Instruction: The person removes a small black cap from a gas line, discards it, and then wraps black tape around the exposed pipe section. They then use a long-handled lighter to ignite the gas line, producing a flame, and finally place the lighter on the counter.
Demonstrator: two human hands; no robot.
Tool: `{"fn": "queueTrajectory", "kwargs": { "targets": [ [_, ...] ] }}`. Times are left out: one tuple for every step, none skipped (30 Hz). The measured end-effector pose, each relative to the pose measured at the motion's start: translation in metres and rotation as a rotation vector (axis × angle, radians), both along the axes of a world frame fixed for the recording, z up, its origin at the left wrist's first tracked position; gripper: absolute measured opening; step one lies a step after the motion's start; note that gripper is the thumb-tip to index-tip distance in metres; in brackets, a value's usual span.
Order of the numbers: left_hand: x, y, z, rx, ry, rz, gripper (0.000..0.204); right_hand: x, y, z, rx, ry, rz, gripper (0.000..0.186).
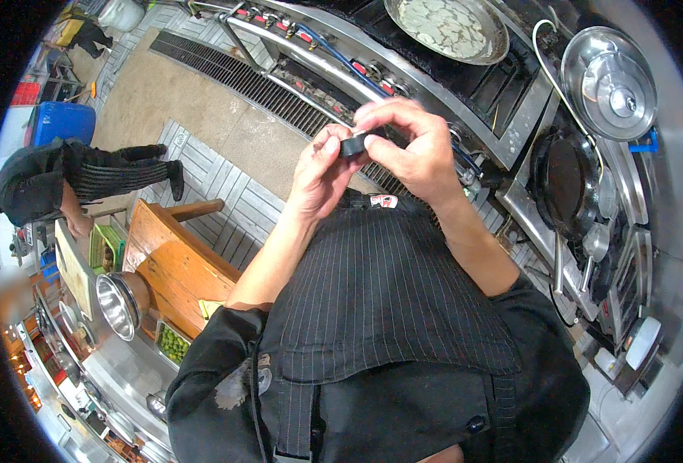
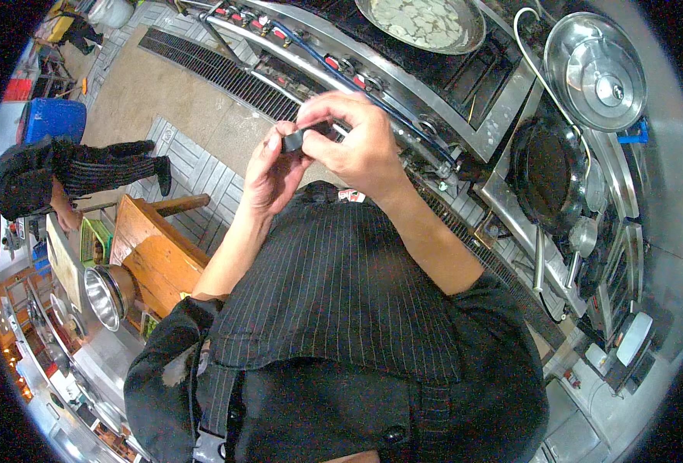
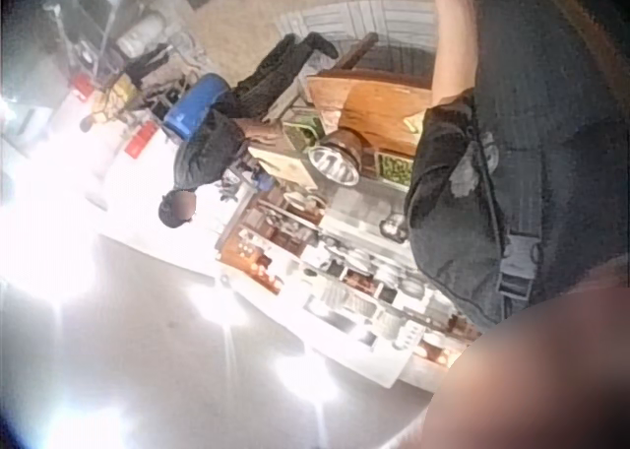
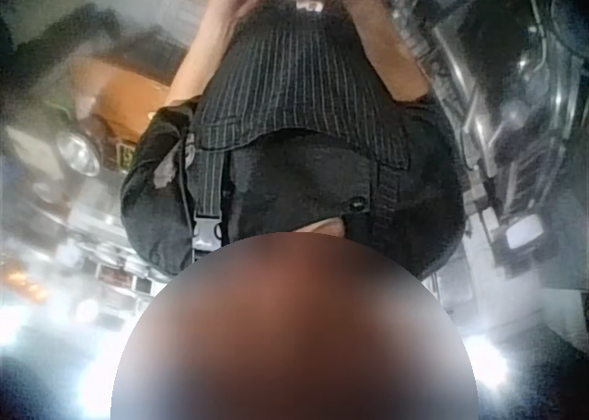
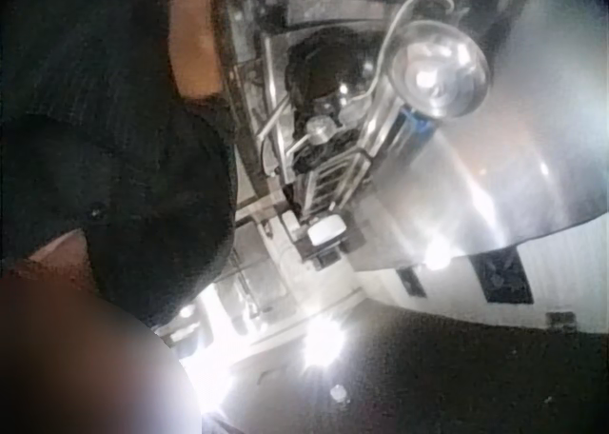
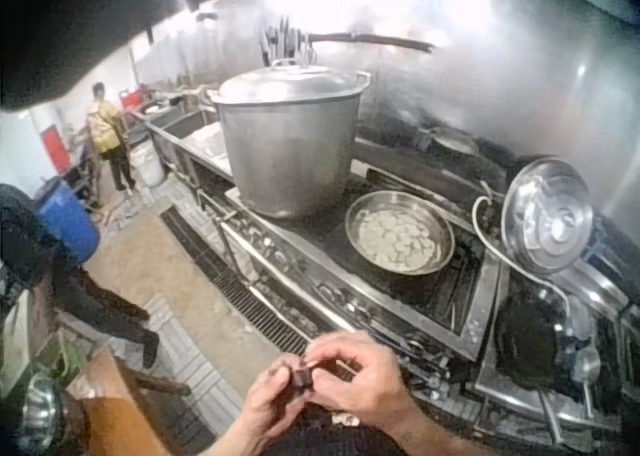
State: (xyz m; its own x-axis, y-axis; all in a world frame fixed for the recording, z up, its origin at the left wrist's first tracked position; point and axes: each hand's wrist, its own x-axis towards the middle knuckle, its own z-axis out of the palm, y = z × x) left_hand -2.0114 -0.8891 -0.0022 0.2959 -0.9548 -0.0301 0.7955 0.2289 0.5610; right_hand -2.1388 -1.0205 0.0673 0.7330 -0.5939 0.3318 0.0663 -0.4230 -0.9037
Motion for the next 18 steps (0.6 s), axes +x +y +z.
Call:
{"fn": "queueTrajectory", "kwargs": {
  "targets": [
    [-0.001, 0.0, 0.001, -0.011, -0.025, 0.034, 0.035, 0.001, 0.0, -0.001, -0.195, -0.044, -0.104, 0.019],
    [-0.002, -0.001, 0.001, -0.034, -0.044, 0.068, 0.033, -0.001, 0.002, -0.001, -0.087, -0.039, -0.189, 0.022],
    [-0.003, -0.001, 0.002, -0.06, -0.066, 0.096, 0.032, -0.002, 0.004, -0.002, 0.159, -0.049, -0.167, 0.021],
    [-0.004, -0.002, 0.003, -0.087, -0.083, 0.122, 0.031, -0.003, 0.007, -0.002, 0.423, -0.028, -0.146, 0.02],
    [-0.006, -0.004, 0.003, -0.104, -0.124, 0.16, 0.027, -0.005, 0.009, -0.002, 0.538, -0.038, -0.082, 0.018],
    [-0.006, -0.006, 0.004, -0.127, -0.194, 0.179, 0.025, -0.007, 0.012, -0.002, 0.675, -0.011, -0.021, 0.016],
    [-0.006, -0.007, 0.004, -0.149, -0.264, 0.196, 0.024, -0.008, 0.014, -0.003, 0.814, 0.035, 0.009, 0.014],
    [-0.006, -0.008, 0.003, -0.168, -0.328, 0.213, 0.023, -0.009, 0.016, -0.003, 0.82, -0.015, 0.034, 0.014],
    [-0.007, -0.009, 0.003, -0.174, -0.329, 0.216, 0.022, -0.008, 0.018, -0.004, 0.828, -0.047, 0.03, 0.014],
    [-0.007, -0.009, 0.003, -0.166, -0.399, 0.235, 0.023, -0.009, 0.019, -0.004, 0.841, -0.1, 0.055, 0.014],
    [-0.007, -0.009, 0.002, -0.149, -0.467, 0.25, 0.024, -0.008, 0.019, -0.005, 0.841, -0.116, 0.042, 0.014],
    [-0.007, -0.008, 0.002, -0.134, -0.535, 0.263, 0.025, -0.007, 0.019, -0.005, 0.847, -0.104, 0.02, 0.014],
    [-0.008, -0.009, 0.002, -0.145, -0.6, 0.293, 0.029, -0.007, 0.018, -0.006, 0.859, -0.093, 0.016, 0.013],
    [-0.008, -0.009, 0.002, -0.139, -0.645, 0.312, 0.029, -0.007, 0.018, -0.006, 0.87, -0.082, 0.012, 0.012],
    [-0.008, -0.009, 0.002, -0.131, -0.69, 0.332, 0.029, -0.006, 0.017, -0.006, 0.886, -0.086, 0.008, 0.012],
    [-0.008, -0.009, 0.002, -0.12, -0.735, 0.353, 0.029, -0.007, 0.017, -0.005, 0.903, -0.089, 0.005, 0.012],
    [-0.008, -0.009, 0.002, -0.113, -0.788, 0.386, 0.029, -0.007, 0.017, -0.005, 0.921, -0.092, 0.003, 0.011],
    [-0.007, -0.009, 0.003, -0.106, -0.841, 0.417, 0.029, -0.007, 0.017, -0.005, 0.938, -0.1, 0.001, 0.011]
  ]
}}
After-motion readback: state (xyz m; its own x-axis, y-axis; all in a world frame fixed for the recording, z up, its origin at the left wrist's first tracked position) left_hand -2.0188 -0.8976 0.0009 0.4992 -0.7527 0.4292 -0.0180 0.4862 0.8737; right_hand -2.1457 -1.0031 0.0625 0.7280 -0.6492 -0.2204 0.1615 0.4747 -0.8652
